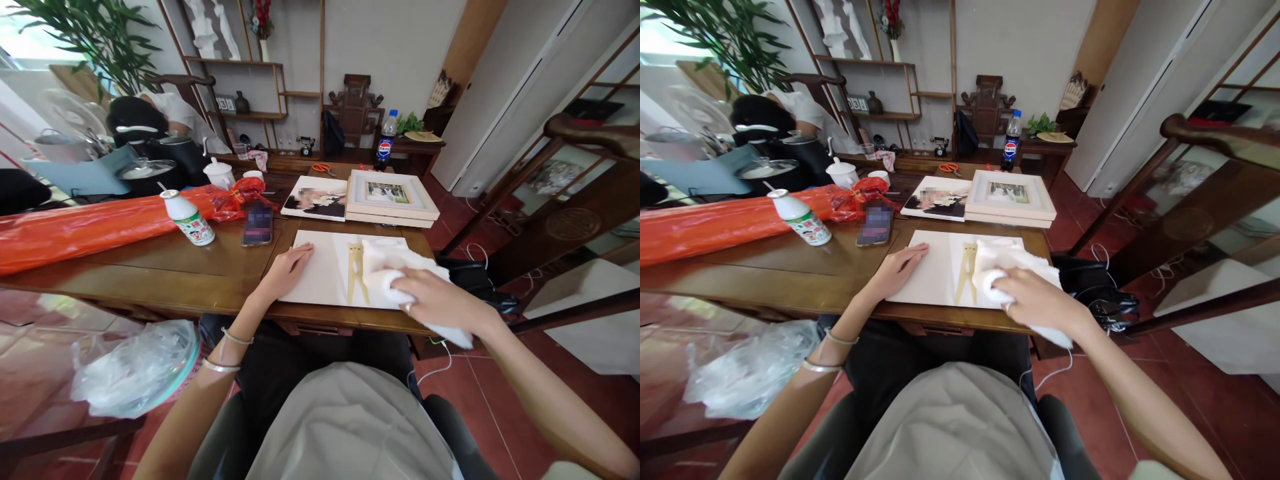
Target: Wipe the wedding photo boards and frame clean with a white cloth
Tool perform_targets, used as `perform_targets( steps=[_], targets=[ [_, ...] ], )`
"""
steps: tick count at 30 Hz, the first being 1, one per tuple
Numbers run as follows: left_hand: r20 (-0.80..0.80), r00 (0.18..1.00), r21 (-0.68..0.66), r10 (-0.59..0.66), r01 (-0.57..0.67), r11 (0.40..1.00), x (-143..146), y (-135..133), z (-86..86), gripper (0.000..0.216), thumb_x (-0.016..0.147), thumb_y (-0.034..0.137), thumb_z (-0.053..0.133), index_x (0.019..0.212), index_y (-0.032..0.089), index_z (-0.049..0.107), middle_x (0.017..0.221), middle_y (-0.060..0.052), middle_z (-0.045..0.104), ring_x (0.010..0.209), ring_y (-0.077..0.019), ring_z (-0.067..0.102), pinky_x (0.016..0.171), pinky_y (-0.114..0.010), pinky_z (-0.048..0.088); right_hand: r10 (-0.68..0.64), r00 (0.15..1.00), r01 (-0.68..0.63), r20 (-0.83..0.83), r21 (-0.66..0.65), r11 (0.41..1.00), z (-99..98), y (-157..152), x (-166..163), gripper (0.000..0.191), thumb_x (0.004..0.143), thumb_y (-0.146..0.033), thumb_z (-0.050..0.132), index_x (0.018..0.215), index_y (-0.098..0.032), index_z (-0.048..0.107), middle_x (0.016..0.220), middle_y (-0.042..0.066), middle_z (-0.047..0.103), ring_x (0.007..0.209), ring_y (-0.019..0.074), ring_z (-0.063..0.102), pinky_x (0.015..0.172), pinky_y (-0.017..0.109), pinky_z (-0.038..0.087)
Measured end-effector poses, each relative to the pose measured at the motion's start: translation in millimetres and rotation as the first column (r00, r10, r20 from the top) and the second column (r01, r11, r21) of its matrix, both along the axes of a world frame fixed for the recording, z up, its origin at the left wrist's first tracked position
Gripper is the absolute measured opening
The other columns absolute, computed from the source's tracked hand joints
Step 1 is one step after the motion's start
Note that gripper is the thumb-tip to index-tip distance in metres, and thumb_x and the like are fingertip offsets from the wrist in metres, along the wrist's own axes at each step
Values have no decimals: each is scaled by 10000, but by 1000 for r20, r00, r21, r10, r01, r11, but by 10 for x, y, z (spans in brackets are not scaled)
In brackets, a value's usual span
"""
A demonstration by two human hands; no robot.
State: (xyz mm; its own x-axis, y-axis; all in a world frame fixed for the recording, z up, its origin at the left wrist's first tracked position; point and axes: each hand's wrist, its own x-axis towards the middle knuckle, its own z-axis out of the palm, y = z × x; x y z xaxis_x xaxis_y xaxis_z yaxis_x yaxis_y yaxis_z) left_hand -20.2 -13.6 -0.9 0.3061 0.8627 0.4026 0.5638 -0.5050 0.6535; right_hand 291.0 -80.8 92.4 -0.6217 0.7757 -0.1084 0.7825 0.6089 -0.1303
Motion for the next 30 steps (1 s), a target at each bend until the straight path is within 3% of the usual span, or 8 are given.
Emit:
perform_targets(
  steps=[3, 6, 9, 12, 18, 23, 27, 30],
  targets=[
    [-7, 1000, 1, 6, -6, 1000, 1, -2, 0, 468, 961, 438, 372, 1176, 123, 643, 1297, -122, 594, 1263, -234, 509, 1137, -411, 290, 38, 999, -39, -7, -115, 993, 190, -394, -39, 334, 640, -36, 454, 866, -195, 639, 1287, 115, 572, 1197, 286, 526, 938, 363, 430],
    [-13, 1000, 2, 6, -6, 1000, 4, 1, 1, 463, 961, 430, 373, 1176, 119, 641, 1295, -125, 595, 1263, -231, 509, 1136, -408, 290, 9, 1000, -13, -26, -162, 987, 223, -458, -54, 321, 637, -33, 450, 834, -212, 630, 1192, 87, 619, 1116, 269, 579, 882, 338, 455],
    [-10, 1000, 4, 3, -3, 1000, 4, 5, -2, 462, 962, 434, 368, 1172, 128, 644, 1294, -119, 597, 1261, -229, 511, 1135, -411, 296, -32, 999, 29, -30, -111, 993, 93, -173, -39, 286, 702, -89, 495, 914, -221, 635, 1018, 76, 652, 969, 257, 625, 815, 333, 473],
    [-10, 1000, 4, 6, -6, 1000, 0, 7, -8, 461, 961, 445, 362, 1166, 148, 649, 1295, -106, 598, 1258, -230, 514, 1132, -421, 301, -19, 997, 19, -71, 5, 1000, -110, 269, -14, 170, 822, -215, 507, 942, -204, 628, 1066, 105, 641, 1104, 293, 565, 883, 372, 454],
    [-7, 1000, 2, 6, -6, 1000, -5, -1, 2, 456, 961, 436, 365, 1163, 141, 650, 1293, -109, 601, 1253, -230, 519, 1132, -416, 300, -119, 978, 147, -174, 155, 977, -342, 752, -56, 346, 940, -415, 393, 1049, -173, 614, 1175, 154, 622, 1181, 340, 516, 941, 459, 412],
    [-14, 1000, -2, 12, -12, 1000, 3, -5, 11, 461, 961, 440, 364, 1169, 141, 646, 1295, -108, 599, 1260, -231, 512, 1136, -420, 290, -49, 983, 78, -176, 163, 984, -280, 333, -157, 299, 948, -326, 385, 1003, -155, 625, 1062, 167, 642, 1071, 319, 582, 859, 423, 458],
    [-17, 1000, 1, 6, -6, 1000, 6, -4, 5, 465, 962, 436, 366, 1179, 131, 641, 1301, -113, 593, 1268, -230, 504, 1138, -410, 289, 120, 975, -106, -189, 80, 991, -162, -204, -160, 197, 883, -173, 453, 924, -181, 646, 1344, 160, 524, 1257, 305, 473, 973, 454, 421],
    [-17, 1000, 5, 10, -9, 1000, 7, -4, 3, 463, 963, 437, 364, 1175, 136, 643, 1299, -112, 595, 1269, -229, 503, 1136, -407, 295, 195, 958, -191, -208, 39, 981, -124, -364, -126, 165, 831, -121, 495, 858, -188, 643, 1457, 136, 423, 1369, 292, 340, 1063, 472, 352]
  ],
)
